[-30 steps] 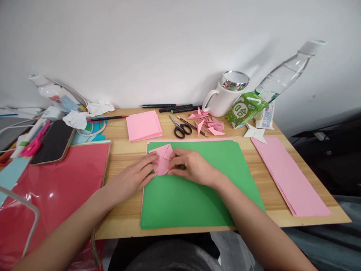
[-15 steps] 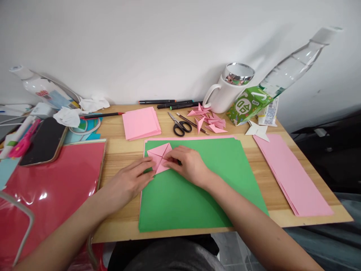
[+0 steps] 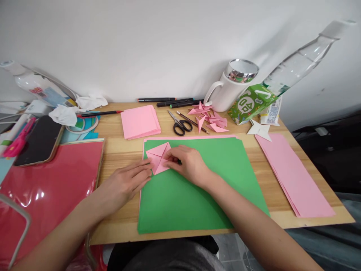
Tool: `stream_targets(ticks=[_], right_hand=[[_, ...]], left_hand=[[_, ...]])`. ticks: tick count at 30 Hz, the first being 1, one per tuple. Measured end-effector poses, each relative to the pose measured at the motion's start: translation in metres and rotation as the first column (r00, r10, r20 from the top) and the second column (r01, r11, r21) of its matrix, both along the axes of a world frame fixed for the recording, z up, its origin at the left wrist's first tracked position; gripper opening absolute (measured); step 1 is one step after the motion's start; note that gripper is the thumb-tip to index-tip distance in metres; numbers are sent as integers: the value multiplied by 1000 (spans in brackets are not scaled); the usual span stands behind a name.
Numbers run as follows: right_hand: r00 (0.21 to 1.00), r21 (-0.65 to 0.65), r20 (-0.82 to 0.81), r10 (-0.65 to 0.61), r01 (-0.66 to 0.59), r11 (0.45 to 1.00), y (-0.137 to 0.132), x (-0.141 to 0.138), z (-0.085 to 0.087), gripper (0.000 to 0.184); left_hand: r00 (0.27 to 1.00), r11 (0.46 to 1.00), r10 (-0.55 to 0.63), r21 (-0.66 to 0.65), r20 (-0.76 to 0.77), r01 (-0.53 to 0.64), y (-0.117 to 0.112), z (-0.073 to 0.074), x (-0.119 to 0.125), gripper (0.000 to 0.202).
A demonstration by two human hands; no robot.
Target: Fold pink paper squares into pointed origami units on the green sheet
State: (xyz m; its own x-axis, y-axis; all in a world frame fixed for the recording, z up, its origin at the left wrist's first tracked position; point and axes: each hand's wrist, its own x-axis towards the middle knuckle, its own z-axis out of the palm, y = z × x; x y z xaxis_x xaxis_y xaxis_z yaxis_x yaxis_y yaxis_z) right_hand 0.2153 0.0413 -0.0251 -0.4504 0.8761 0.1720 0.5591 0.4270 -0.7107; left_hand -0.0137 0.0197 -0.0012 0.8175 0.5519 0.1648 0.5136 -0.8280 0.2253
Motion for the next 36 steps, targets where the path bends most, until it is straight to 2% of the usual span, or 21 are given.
stream_targets(ticks=[6,16,23,28,36], right_hand=[[1000,37,-4,15,-15,999,0,-1,1,21],[1000,45,17,-14,13,999,-1,-4,3,23],[1000,32,16,-24,23,999,0,-5,2,13],[999,23,22,-34,34,999,0,-5,2,10],[999,7,22,-33,33,999,1,-6,3,7]], left_hand=[[994,997,-68,37,-85,72,0,3,-3,29],[988,998,-40,32,-147,45,-5,2,-1,28],[980,994,-47,86,-191,64,-7,3,1,27],[985,995,-42,82,-170,56,-6,4,2,26],[975,994,-59,79,-216,78,-5,4,0,27]])
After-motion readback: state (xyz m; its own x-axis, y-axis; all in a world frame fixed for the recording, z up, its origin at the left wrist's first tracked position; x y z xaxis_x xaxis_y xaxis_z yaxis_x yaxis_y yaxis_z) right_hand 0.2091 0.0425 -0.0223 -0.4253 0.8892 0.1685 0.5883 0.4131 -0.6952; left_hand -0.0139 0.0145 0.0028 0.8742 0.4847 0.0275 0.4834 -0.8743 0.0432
